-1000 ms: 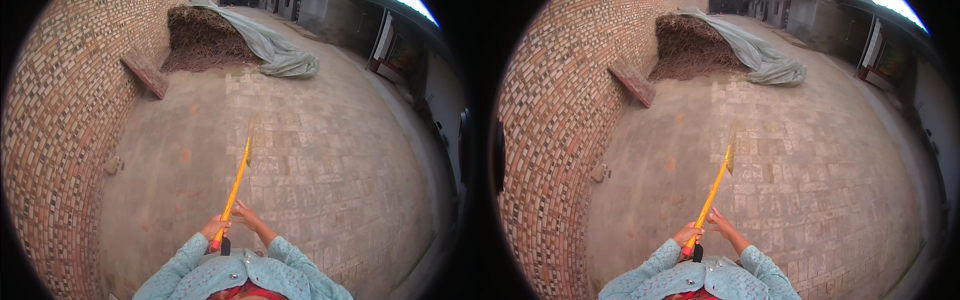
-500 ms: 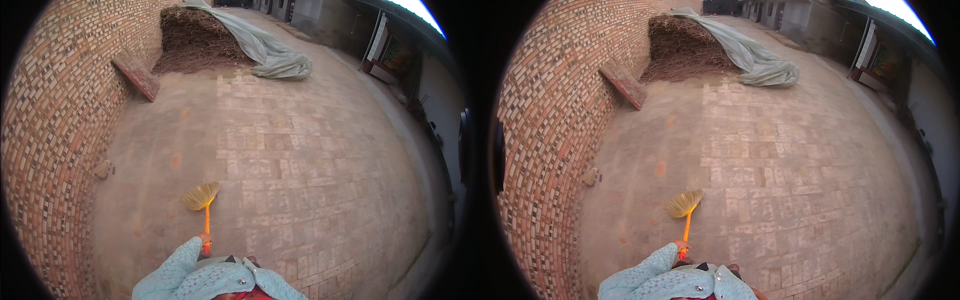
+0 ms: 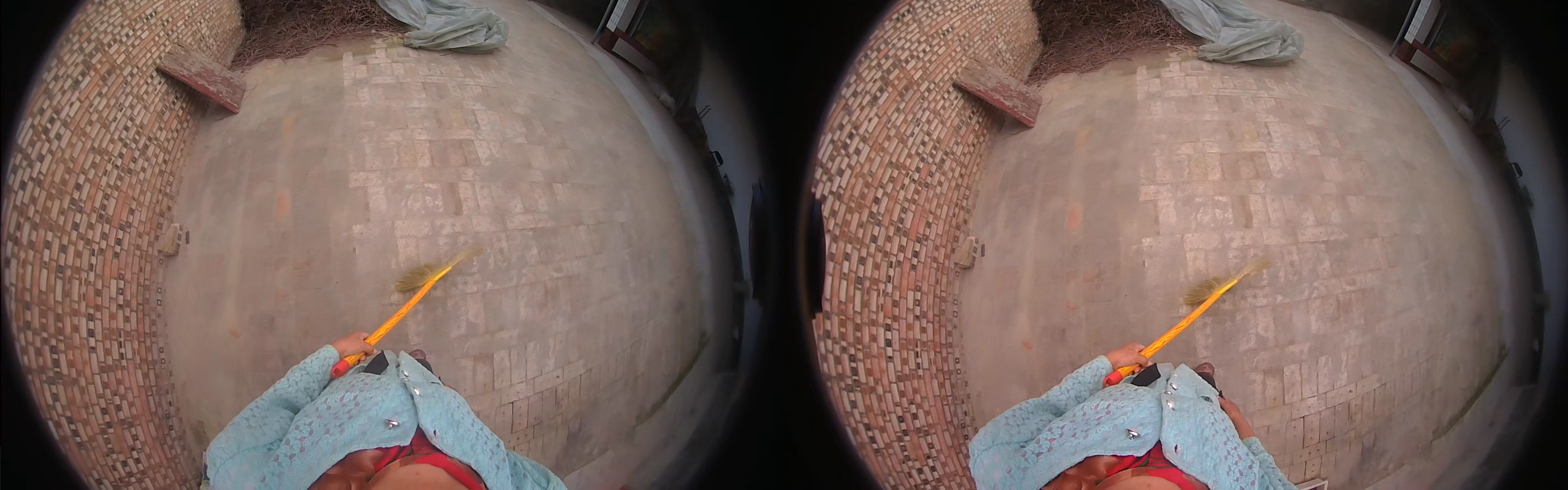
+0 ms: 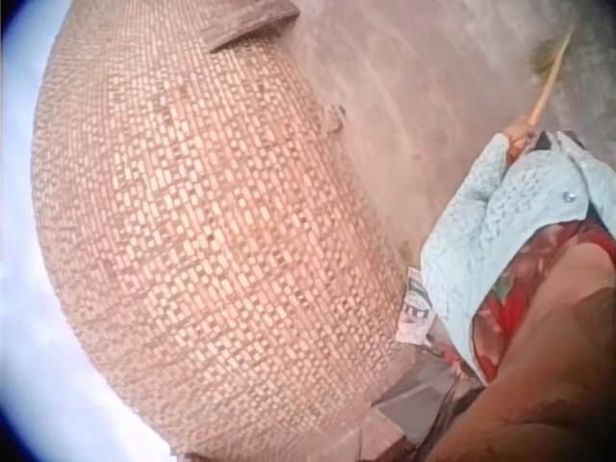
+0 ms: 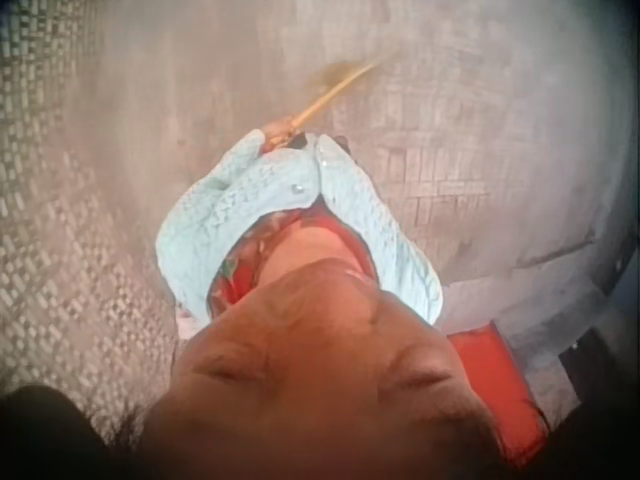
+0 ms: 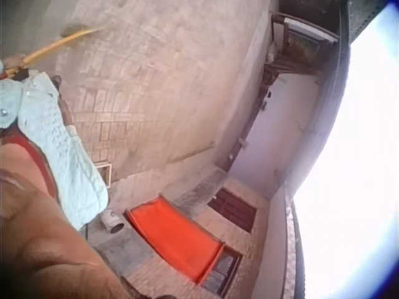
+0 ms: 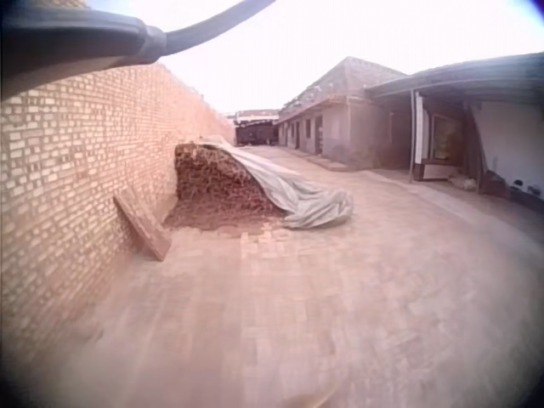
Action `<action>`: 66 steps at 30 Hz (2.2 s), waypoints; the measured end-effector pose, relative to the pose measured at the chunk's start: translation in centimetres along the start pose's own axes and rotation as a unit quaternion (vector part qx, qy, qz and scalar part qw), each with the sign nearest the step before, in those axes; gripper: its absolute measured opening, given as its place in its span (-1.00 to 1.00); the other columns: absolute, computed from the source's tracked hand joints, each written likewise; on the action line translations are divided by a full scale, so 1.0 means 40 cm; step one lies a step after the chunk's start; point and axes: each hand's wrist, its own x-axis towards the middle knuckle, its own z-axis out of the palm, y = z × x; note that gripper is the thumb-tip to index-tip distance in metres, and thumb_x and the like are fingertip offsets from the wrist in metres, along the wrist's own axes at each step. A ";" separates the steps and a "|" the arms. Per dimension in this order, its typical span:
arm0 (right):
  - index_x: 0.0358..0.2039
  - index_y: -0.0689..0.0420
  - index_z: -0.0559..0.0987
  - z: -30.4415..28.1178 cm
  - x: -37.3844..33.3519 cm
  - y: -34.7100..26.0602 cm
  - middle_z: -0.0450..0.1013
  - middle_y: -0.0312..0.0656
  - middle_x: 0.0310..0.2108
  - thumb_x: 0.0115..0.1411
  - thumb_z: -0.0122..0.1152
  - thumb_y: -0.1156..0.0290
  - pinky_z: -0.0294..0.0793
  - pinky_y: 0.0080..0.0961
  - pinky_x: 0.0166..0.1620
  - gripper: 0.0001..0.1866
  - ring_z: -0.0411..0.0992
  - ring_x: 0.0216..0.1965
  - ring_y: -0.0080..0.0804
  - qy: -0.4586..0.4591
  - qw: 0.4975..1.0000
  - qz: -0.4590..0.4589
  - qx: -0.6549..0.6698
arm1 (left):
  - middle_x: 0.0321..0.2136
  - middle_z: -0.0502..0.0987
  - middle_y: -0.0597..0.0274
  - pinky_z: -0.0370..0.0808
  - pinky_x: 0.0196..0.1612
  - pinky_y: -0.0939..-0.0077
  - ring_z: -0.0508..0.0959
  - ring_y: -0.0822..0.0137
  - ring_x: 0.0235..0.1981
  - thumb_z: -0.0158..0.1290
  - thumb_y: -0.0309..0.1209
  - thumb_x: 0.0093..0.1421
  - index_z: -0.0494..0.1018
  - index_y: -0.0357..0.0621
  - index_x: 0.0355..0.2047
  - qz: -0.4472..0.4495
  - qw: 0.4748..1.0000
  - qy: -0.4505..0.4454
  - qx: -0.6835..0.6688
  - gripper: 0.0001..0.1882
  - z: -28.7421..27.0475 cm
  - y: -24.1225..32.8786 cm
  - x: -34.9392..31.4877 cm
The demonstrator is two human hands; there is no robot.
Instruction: The person sweeps a tiled outdoor courtyard with a long-handled broom, moving debris toward a covered pile. The person briefly picks up a small white bottle from the floor and places it into a nearby rectangular tray before resuming sweeping.
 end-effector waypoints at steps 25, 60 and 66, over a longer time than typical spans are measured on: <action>0.05 0.06 0.17 -0.159 0.200 -0.304 0.39 -0.19 -0.41 -0.03 0.04 0.09 0.26 -0.28 -0.33 -0.37 0.35 -0.41 -0.41 -0.004 0.999 0.030 -0.044 | -0.75 0.37 0.17 0.32 -0.70 0.50 0.39 0.36 -0.75 0.02 -0.55 -0.15 0.33 -0.36 -0.59 0.017 0.933 0.335 -0.129 -0.88 -0.069 0.150 -0.047; 0.00 0.22 0.19 -0.362 0.397 -0.811 0.39 0.00 -0.29 0.09 -0.09 0.30 0.35 -0.40 -0.17 -0.53 0.37 -0.22 -0.21 -0.034 0.999 0.002 0.040 | -0.71 0.34 0.21 0.31 -0.75 0.51 0.36 0.38 -0.77 -0.02 -0.55 -0.17 0.29 -0.35 -0.47 0.071 0.955 0.274 -0.084 -0.80 -0.320 0.681 0.450; 0.00 0.22 0.20 -0.392 0.399 -0.766 0.39 -0.01 -0.29 0.09 -0.09 0.30 0.34 -0.40 -0.17 -0.53 0.37 -0.23 -0.21 -0.015 0.998 0.016 0.056 | -0.70 0.37 0.17 0.33 -0.72 0.48 0.39 0.34 -0.74 -0.03 -0.57 -0.20 0.32 -0.39 -0.52 -0.047 0.979 0.199 -0.017 -0.83 -0.230 0.722 0.554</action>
